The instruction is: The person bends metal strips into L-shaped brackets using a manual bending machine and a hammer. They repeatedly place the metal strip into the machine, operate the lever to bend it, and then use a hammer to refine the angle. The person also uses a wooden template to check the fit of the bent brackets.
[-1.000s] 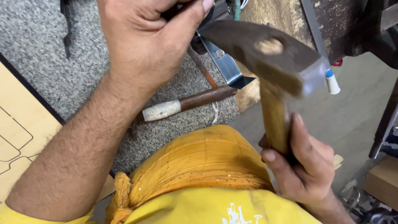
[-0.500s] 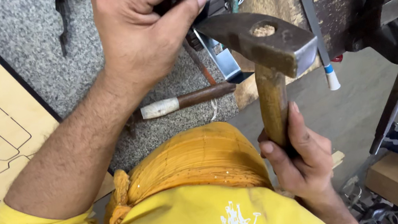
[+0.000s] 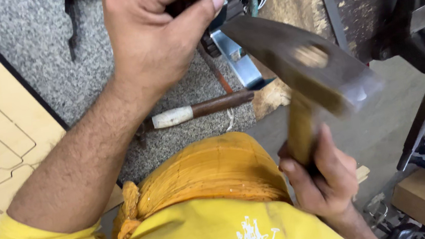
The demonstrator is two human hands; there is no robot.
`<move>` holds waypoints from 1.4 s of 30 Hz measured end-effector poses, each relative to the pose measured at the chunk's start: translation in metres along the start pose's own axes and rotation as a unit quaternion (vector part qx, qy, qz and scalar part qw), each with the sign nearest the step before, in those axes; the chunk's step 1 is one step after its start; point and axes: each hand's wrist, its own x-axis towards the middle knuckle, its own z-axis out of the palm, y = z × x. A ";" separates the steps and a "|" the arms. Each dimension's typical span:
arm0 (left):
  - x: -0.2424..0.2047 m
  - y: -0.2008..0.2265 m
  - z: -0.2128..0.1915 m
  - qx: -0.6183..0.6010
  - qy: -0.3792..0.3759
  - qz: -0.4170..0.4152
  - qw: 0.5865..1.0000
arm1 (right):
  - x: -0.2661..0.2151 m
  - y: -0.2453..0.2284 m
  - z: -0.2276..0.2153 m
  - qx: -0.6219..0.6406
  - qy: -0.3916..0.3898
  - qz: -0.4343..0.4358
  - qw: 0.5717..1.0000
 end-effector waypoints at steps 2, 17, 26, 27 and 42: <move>-0.002 0.001 0.001 -0.031 -0.005 -0.037 0.999 | -0.002 0.000 -0.001 -0.053 -0.033 0.038 0.997; -0.010 -0.009 0.003 -0.090 -0.002 -0.066 0.994 | -0.003 -0.002 -0.002 -0.050 -0.028 0.038 0.998; -0.015 0.023 -0.011 -0.066 0.084 -0.105 0.989 | -0.020 0.031 -0.015 0.053 0.066 0.045 0.995; -0.022 0.032 -0.019 -0.034 0.110 -0.124 0.986 | -0.019 0.041 -0.015 -0.002 0.077 0.052 0.996; -0.284 0.106 -0.122 0.275 0.377 -0.318 0.825 | -0.003 0.198 -0.003 -0.390 -0.024 -0.136 0.910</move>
